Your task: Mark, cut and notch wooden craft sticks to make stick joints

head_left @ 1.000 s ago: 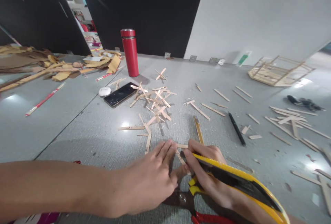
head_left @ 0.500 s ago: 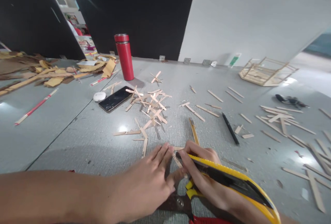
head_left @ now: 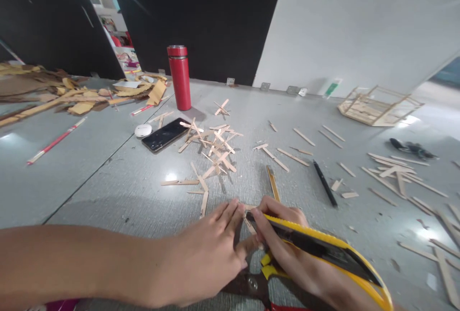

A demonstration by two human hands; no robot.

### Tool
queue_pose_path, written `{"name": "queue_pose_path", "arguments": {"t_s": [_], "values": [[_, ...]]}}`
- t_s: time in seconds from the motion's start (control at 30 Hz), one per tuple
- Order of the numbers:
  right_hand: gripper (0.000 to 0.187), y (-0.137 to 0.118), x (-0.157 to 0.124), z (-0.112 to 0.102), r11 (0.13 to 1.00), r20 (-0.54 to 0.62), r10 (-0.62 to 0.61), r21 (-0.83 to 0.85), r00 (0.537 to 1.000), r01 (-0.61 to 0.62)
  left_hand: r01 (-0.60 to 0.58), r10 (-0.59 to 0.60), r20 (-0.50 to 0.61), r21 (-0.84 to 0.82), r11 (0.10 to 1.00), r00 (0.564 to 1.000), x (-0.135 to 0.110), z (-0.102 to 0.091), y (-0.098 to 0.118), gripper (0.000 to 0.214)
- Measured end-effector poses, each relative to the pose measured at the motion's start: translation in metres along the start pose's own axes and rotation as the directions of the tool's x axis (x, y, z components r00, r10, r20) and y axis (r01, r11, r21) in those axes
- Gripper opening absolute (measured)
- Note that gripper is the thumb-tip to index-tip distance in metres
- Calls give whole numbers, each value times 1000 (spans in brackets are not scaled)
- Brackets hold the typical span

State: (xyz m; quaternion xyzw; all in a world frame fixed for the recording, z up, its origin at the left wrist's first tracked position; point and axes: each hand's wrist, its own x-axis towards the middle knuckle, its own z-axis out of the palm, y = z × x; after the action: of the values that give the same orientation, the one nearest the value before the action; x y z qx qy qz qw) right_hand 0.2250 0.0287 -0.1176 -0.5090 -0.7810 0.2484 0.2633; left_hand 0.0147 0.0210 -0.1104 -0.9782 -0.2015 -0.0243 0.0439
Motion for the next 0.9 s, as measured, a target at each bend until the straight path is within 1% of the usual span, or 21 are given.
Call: {"name": "queue_pose_path", "arguments": {"t_s": [0.17, 0.4, 0.5, 0.67, 0.77, 0.9], "values": [[40, 4, -2, 3, 1000, -6, 0, 2, 1000, 0, 14, -15, -14, -41, 999, 1000, 2, 2, -1, 59], [39, 5, -3, -1, 999, 34, -29, -21, 999, 30, -17, 17, 10, -22, 1000, 1000, 0, 0, -1, 64], [38, 5, -3, -3, 999, 58, -35, -20, 998, 37, -16, 16, 7, -19, 1000, 1000, 0, -1, -1, 60], [40, 4, -3, -1, 1000, 14, 18, -7, 1000, -18, -1, 1, -10, -30, 1000, 1000, 1, -1, -1, 59], [41, 1, -1, -2, 1000, 15, 8, -15, 1000, -8, -8, 8, -8, 7, 1000, 1000, 2, -2, -1, 56], [38, -6, 0, -7, 998, 42, -19, -55, 999, 21, -23, 24, 0, 56, 998, 1000, 1, 0, 0, 52]]}}
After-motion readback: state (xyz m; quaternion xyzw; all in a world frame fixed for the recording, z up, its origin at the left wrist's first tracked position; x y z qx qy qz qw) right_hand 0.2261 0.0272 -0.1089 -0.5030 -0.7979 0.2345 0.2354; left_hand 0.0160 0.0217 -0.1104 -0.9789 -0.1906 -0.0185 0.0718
